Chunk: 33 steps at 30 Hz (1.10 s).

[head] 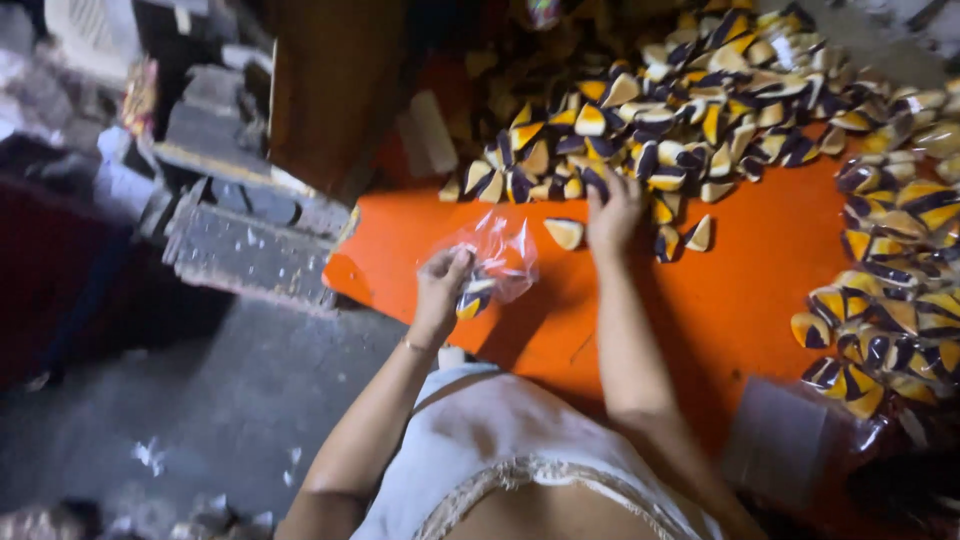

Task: The person repeatedly picks up small triangular snacks from a pile on an orange table and places them into clear plastic bags. The person then seals the bags and sets them aside. The process is repeated continuously.

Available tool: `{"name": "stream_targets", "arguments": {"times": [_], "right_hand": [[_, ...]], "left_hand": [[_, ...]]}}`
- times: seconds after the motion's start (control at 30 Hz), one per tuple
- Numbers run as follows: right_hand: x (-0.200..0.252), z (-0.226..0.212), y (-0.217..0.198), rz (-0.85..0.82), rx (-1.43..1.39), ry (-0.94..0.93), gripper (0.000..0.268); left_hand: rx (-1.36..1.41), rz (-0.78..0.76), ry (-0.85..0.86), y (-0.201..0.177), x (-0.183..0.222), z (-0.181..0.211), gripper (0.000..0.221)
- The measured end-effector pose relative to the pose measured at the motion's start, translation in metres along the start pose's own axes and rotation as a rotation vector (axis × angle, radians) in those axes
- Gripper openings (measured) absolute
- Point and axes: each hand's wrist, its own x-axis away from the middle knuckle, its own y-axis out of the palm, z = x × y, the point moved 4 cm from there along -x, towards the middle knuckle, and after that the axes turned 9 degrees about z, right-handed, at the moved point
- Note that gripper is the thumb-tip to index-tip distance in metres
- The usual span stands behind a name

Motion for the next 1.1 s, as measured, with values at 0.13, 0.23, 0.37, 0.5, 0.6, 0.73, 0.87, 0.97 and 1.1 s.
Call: {"name": "stream_targets", "arguments": {"times": [0.13, 0.23, 0.37, 0.5, 0.6, 0.73, 0.87, 0.97, 1.1], "right_hand": [[-0.013, -0.004, -0.082, -0.049, -0.659, 0.25, 0.045], [-0.016, -0.046, -0.187, -0.135, -0.875, 0.158, 0.038], [-0.008, -0.11, -0.278, -0.362, -0.864, -0.22, 0.029], [0.02, -0.066, -0.266, -0.329, -0.982, -0.379, 0.023], [0.03, -0.041, -0.272, -0.067, -0.967, -0.339, 0.016], [0.032, -0.053, -0.256, -0.363, -1.04, -0.353, 0.024], [0.013, -0.007, -0.12, -0.31, -0.507, -0.181, 0.032], [-0.009, -0.028, -0.141, -0.191, -0.414, -0.252, 0.034], [-0.018, 0.008, -0.077, 0.012, -0.509, -0.098, 0.032]], "left_hand": [[0.11, -0.053, -0.09, 0.009, 0.007, -0.002, 0.049], [0.1, -0.1, -0.117, 0.038, 0.042, 0.02, 0.052], [-0.061, -0.325, -0.131, 0.076, 0.072, -0.038, 0.055], [0.022, -0.405, -0.208, 0.109, 0.133, -0.04, 0.05], [0.012, -0.474, -0.261, 0.121, 0.167, -0.023, 0.058], [0.128, -0.405, -0.32, 0.091, 0.154, -0.058, 0.045], [0.306, -0.109, -0.277, 0.047, 0.132, -0.043, 0.039], [0.302, -0.043, -0.263, 0.02, 0.134, -0.05, 0.042], [0.36, 0.016, -0.274, 0.005, 0.125, -0.034, 0.041]]}}
